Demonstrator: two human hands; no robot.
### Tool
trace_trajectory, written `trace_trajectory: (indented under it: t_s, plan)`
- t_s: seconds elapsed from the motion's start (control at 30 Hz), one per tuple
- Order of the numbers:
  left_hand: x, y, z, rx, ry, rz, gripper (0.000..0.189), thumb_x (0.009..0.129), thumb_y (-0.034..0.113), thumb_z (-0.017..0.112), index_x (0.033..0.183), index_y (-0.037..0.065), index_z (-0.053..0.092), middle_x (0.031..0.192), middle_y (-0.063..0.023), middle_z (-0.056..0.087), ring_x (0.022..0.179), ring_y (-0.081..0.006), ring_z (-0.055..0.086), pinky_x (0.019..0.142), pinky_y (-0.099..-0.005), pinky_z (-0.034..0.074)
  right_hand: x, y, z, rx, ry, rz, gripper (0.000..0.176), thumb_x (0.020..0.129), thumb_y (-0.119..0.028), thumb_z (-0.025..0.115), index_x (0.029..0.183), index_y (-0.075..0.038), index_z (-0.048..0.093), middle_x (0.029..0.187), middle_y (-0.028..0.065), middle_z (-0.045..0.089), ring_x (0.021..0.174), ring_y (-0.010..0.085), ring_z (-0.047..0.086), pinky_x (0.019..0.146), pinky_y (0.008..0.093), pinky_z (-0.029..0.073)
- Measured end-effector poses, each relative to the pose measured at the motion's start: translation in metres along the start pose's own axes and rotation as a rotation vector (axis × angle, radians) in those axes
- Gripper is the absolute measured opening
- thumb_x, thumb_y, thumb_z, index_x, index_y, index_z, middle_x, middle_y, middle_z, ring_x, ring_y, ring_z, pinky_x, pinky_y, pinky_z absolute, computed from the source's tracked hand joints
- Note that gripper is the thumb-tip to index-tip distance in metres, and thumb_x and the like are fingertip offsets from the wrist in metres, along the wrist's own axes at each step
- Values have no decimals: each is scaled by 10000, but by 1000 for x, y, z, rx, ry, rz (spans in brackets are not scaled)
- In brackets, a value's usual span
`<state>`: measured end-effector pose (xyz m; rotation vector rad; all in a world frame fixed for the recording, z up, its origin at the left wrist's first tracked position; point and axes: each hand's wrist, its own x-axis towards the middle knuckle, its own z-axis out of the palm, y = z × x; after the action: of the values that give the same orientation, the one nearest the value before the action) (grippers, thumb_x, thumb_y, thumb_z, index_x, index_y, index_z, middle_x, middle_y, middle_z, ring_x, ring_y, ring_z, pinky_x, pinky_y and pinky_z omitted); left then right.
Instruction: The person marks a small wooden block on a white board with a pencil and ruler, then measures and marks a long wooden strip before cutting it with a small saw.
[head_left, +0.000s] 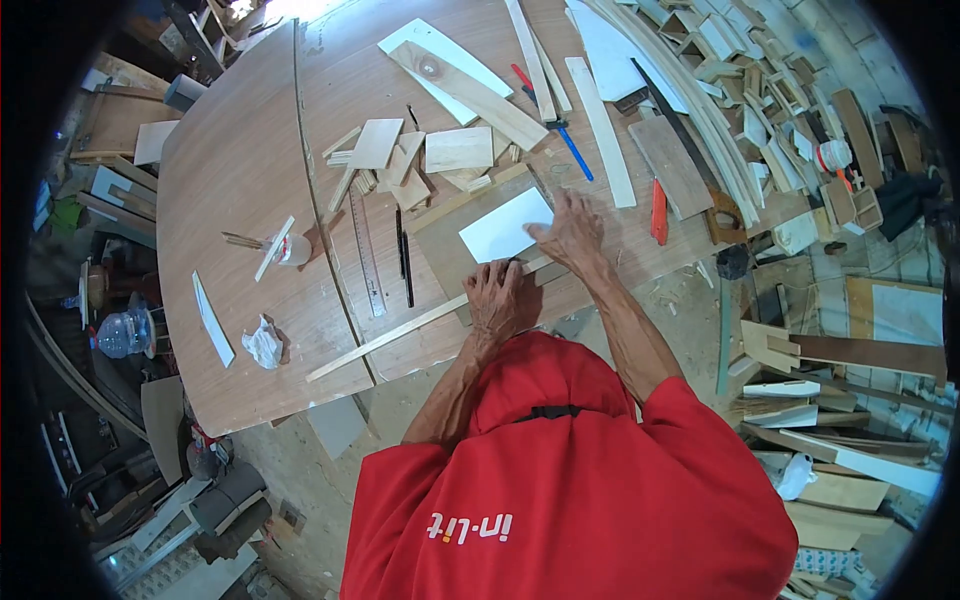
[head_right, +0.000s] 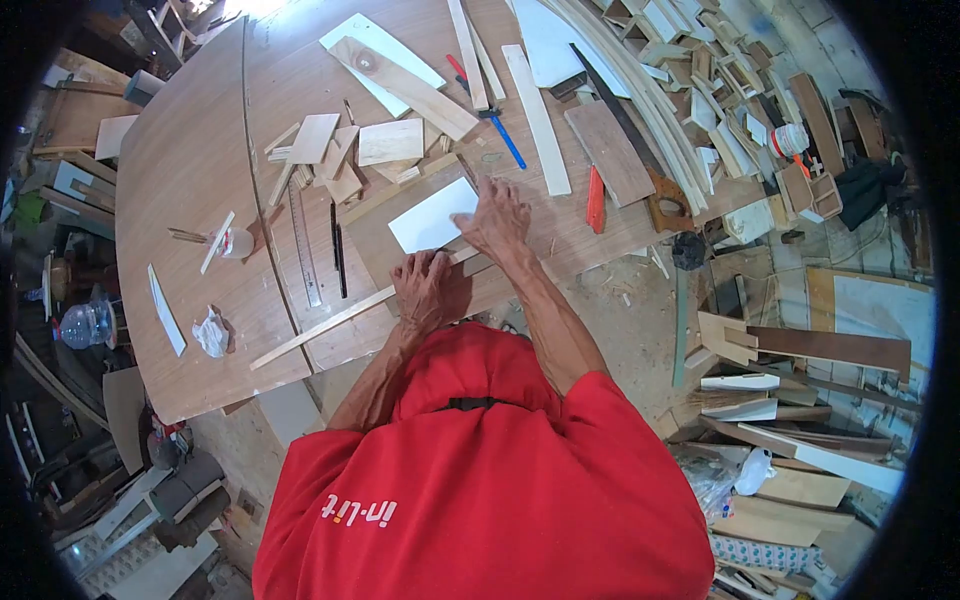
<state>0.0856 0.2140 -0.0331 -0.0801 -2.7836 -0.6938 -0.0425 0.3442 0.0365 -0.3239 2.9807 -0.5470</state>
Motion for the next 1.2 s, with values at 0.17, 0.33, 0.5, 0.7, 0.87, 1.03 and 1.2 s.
trace_trajectory:
  t_s: [0.17,0.33,0.5,0.7,0.87,1.03,1.2]
  plan:
    - [-7,2,9,0,84,-11,384,810,248,624,1166,119,562,1150,-80,534,1076,-281,483,882,-468,326,23,-4,-8,120,-274,137,794,727,-331,771,1345,-21,380,1183,274,569,1141,412,558,913,482,479]
    - [-3,8,4,4,95,-8,456,769,266,683,1179,124,544,1217,-100,487,1153,-293,457,933,-482,310,24,15,15,101,-234,83,732,746,-295,745,1332,0,421,1136,256,626,1069,417,607,895,489,487]
    - [-6,4,11,29,108,10,480,757,272,696,1182,116,537,1225,-100,481,1158,-297,454,948,-482,305,18,33,22,324,-45,14,418,806,-214,703,1160,-12,615,1088,183,665,955,347,660,818,425,527]
    - [-8,3,9,-2,82,-6,410,804,244,637,1183,116,546,1182,-88,502,1112,-284,466,927,-452,321,35,56,7,976,-188,134,269,855,-151,677,1028,55,676,873,123,717,764,166,660,690,296,525]
    - [-5,5,6,-58,70,-32,403,812,245,623,1191,127,557,1137,-77,520,1087,-279,469,907,-438,332,80,50,30,976,19,164,280,915,-127,628,1126,55,647,951,100,691,807,146,655,717,273,546]
    - [-3,11,2,-67,65,-79,383,812,249,644,1174,146,573,1134,-69,528,1049,-289,478,891,-441,342,118,7,35,725,116,79,289,841,-190,677,1002,49,705,914,137,717,785,181,666,723,316,520]
    - [-1,12,5,-64,66,-94,312,840,254,637,1135,156,605,1097,-69,544,1037,-293,485,881,-452,348,130,9,39,482,62,58,330,842,-283,642,974,10,715,883,209,705,833,311,689,750,371,512]
